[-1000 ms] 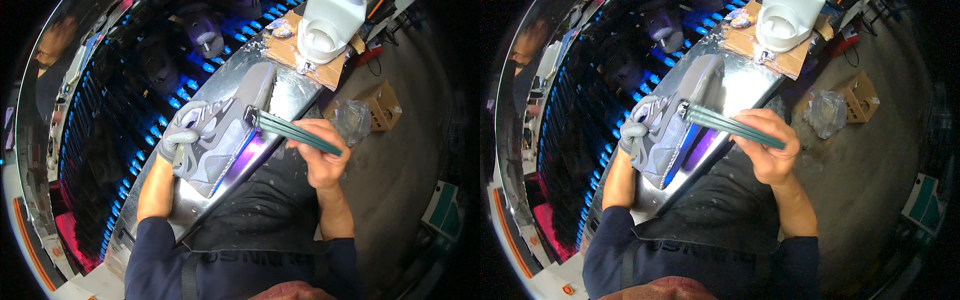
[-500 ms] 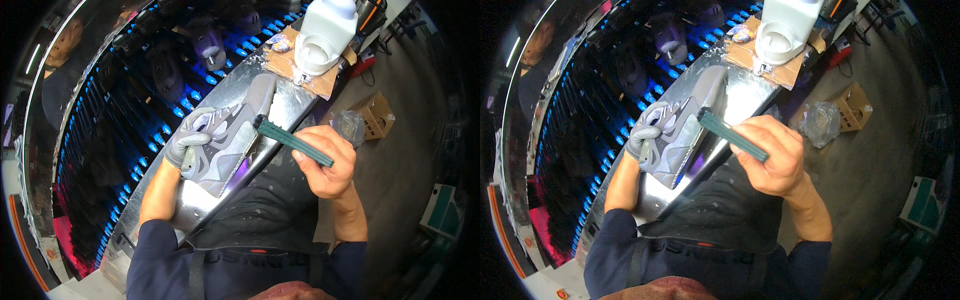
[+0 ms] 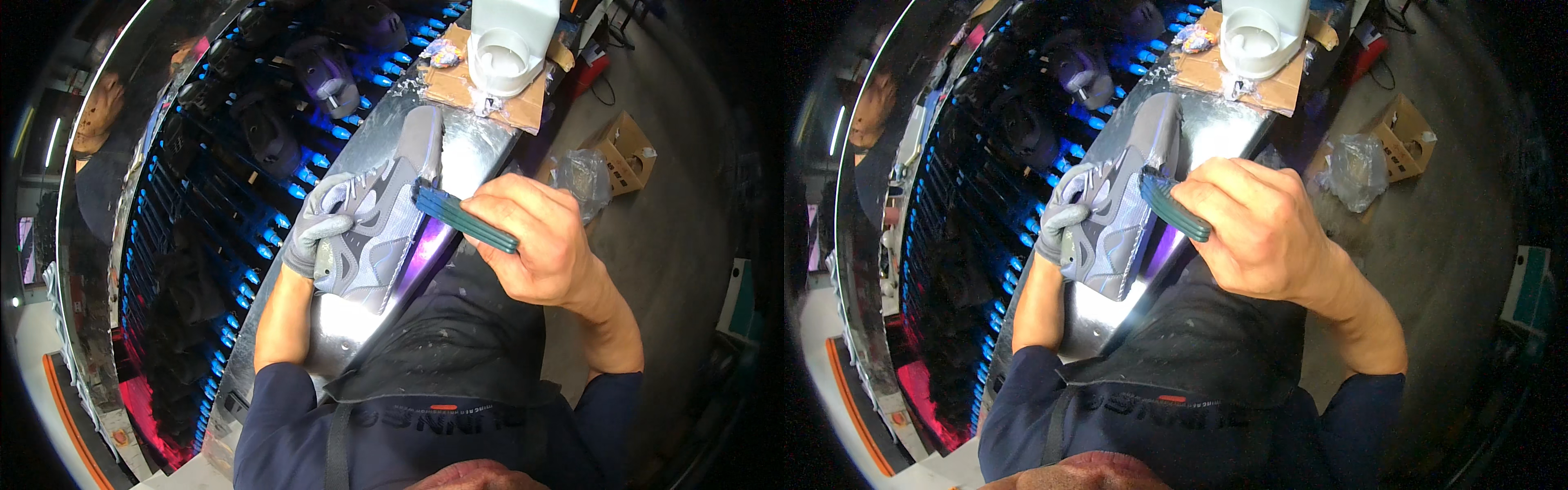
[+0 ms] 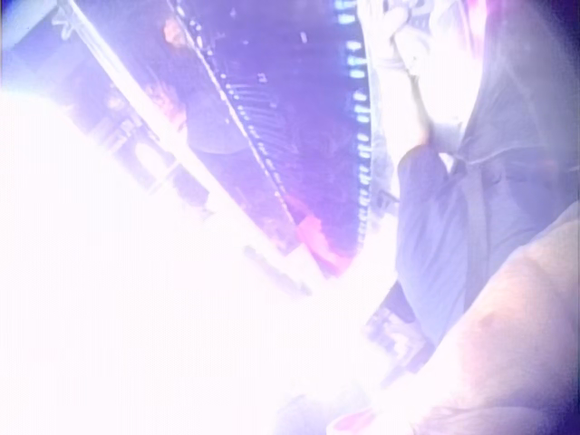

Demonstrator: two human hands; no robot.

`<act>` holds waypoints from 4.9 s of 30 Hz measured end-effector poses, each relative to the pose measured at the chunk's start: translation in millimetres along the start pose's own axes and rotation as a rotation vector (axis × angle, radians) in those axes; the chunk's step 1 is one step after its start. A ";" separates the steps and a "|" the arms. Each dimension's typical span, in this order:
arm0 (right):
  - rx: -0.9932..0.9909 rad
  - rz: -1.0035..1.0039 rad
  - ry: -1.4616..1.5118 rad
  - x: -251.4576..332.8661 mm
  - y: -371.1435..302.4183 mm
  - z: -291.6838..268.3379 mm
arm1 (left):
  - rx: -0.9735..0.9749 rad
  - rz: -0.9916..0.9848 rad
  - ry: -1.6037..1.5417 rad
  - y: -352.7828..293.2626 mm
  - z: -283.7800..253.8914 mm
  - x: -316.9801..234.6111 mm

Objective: The person repeatedly applies a white paste to a gray sneaker using a blue brush and scrubs the upper and side panels. The person rotates the shoe to access different areas and continues scrubbing throughout the clip.

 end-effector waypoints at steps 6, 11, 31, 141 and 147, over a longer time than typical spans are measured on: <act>0.115 -0.035 -0.022 -2.4 2.9 3.1 | 0.017 0.004 -0.030 0.1 2.3 -1.4; 0.044 0.030 0.015 -3.1 -14.2 7.2 | 0.002 -0.009 -0.031 2.8 4.3 -1.1; 0.263 -0.037 0.073 1.5 0.2 22.0 | -0.023 -0.023 0.008 10.2 4.3 0.4; 0.083 -0.160 -0.078 8.5 -9.2 -72.5 | -0.068 0.529 0.389 60.6 82.7 -95.2; 0.142 -0.308 -0.337 19.1 -6.9 -77.8 | -0.022 0.046 -0.146 81.9 119.9 -81.3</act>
Point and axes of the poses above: each hand's wrist, its own y-axis towards the middle knuckle, its own z-axis out of the palm, x = y × z, the point moved 8 cm from there along y, towards the middle knuckle, and after that the axes turned 7 degrees about y, right-handed, at the moved point
